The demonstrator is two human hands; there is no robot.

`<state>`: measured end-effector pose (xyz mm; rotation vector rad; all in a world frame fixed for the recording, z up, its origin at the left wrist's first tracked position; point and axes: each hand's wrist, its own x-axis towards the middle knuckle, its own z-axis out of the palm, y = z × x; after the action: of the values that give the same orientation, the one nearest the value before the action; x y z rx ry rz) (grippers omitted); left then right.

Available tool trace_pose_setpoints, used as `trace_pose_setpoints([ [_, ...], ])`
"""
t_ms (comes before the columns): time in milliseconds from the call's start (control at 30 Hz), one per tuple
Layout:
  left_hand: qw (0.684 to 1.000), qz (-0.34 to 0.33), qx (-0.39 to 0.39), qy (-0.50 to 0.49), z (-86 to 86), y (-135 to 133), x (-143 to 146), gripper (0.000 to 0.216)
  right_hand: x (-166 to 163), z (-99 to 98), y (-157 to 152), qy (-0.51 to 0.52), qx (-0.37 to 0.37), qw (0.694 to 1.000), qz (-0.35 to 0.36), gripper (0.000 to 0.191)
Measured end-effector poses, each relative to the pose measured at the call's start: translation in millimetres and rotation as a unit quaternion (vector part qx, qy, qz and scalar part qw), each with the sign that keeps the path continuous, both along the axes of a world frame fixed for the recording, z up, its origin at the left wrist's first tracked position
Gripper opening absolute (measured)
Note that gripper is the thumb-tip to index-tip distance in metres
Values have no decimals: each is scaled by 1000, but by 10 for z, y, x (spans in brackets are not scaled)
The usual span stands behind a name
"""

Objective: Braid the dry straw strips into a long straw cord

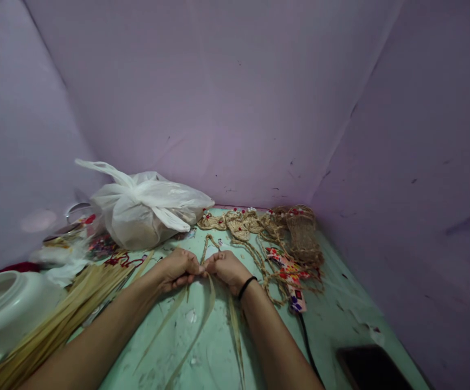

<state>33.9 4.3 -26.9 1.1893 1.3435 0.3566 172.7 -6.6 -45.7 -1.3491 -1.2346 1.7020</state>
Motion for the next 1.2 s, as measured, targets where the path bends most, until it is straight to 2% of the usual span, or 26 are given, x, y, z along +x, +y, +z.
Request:
trace_pose_setpoints([
  [167,999,-6,18,-39,10,-36,-3,9,-30,-5,-3,-74,44,996,3,7],
  [300,998,39,24,-43,31,-62,41,12,-41,-24,18,-133,76,988,8,9],
  [467,996,66,49,-33,23,-72,90,19,26,7,35,-275,150,950,2,10],
  [567,996,71,47,-27,11,-68,106,20,44,74,18,-324,137,936,-3,16],
  [700,996,93,12,-9,47,-75,116,19,-21,147,-34,-287,73,955,14,9],
  [833,994,98,-39,-19,76,-72,73,19,-107,176,-93,-232,63,971,11,12],
  [1067,998,36,-7,-57,15,-28,-23,19,-88,175,-110,-223,89,970,29,14],
  [1200,999,20,6,-47,25,-24,-43,16,-60,174,-116,-229,106,965,69,13],
])
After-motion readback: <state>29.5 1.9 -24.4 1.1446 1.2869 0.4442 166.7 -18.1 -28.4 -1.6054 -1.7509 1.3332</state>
